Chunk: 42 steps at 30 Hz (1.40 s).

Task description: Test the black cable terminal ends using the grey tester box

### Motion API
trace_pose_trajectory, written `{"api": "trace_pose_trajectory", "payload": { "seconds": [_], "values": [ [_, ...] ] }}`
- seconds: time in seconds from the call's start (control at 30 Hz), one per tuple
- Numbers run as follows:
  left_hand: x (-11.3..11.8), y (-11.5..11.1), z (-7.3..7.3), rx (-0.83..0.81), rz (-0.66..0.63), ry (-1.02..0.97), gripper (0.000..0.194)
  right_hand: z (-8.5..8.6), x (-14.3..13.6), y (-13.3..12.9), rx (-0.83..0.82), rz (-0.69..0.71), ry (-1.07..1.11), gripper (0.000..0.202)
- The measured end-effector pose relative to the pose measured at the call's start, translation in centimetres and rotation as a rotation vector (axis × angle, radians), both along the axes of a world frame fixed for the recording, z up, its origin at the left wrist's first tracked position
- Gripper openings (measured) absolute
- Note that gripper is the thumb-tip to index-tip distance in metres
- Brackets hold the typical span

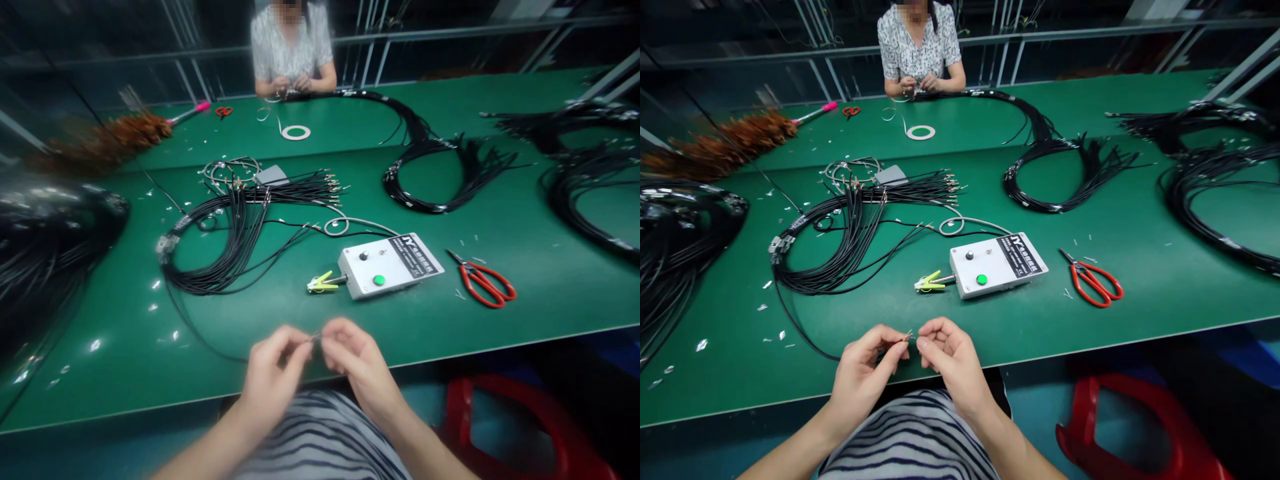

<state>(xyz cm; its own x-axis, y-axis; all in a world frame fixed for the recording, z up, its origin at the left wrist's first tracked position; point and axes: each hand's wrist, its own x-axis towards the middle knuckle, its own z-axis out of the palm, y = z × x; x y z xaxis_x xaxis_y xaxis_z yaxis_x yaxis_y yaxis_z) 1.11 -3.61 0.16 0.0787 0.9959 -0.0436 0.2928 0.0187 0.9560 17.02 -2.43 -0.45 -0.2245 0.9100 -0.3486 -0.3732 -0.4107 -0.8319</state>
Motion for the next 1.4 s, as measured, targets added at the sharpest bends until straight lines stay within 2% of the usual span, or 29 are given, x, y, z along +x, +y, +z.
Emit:
{"api": "trace_pose_trajectory", "payload": {
  "seconds": [0.27,0.47,0.63,0.73,0.8,0.9,1.0,1.17,1.23,1.33,1.4],
  "values": [
    [0.0,0.2,0.4,-0.017,-0.020,-0.005,0.016,0.1,-0.1,0.5,0.098,0.012,-0.063,0.015],
    [0.0,-0.1,-0.1,-0.185,-0.023,-0.199,0.016,0.7,-0.9,0.9,0.136,0.006,-0.173,0.021],
    [0.2,0.1,0.0,-0.182,-0.019,-0.276,0.027,1.3,-1.2,1.1,0.137,0.001,-0.258,0.026],
    [0.5,0.8,0.4,-0.176,-0.011,-0.323,0.020,1.2,-1.3,1.1,0.128,-0.003,-0.310,0.026],
    [0.7,1.2,0.4,-0.173,0.014,-0.370,0.014,0.8,-1.3,1.0,0.144,-0.002,-0.356,0.025],
    [1.0,1.5,-0.1,-0.210,0.122,-0.437,0.016,0.3,-1.4,1.0,0.197,0.013,-0.412,0.024],
    [1.2,1.4,-0.5,-0.241,0.192,-0.454,0.018,0.2,-1.1,1.1,0.313,0.009,-0.484,0.020],
    [0.9,1.7,-0.1,-0.204,0.159,-0.423,0.019,1.0,0.9,2.0,0.647,0.087,-0.771,0.011],
    [0.7,2.1,0.1,-0.205,0.141,-0.401,0.019,1.4,1.5,2.5,0.809,0.128,-0.948,0.014],
    [0.5,2.4,0.1,-0.171,0.083,-0.336,0.017,1.8,1.6,3.4,1.050,0.261,-1.192,0.017],
    [0.2,2.6,0.0,-0.097,0.023,-0.229,0.016,1.9,1.5,4.1,1.187,0.369,-1.259,0.022]
  ]
}}
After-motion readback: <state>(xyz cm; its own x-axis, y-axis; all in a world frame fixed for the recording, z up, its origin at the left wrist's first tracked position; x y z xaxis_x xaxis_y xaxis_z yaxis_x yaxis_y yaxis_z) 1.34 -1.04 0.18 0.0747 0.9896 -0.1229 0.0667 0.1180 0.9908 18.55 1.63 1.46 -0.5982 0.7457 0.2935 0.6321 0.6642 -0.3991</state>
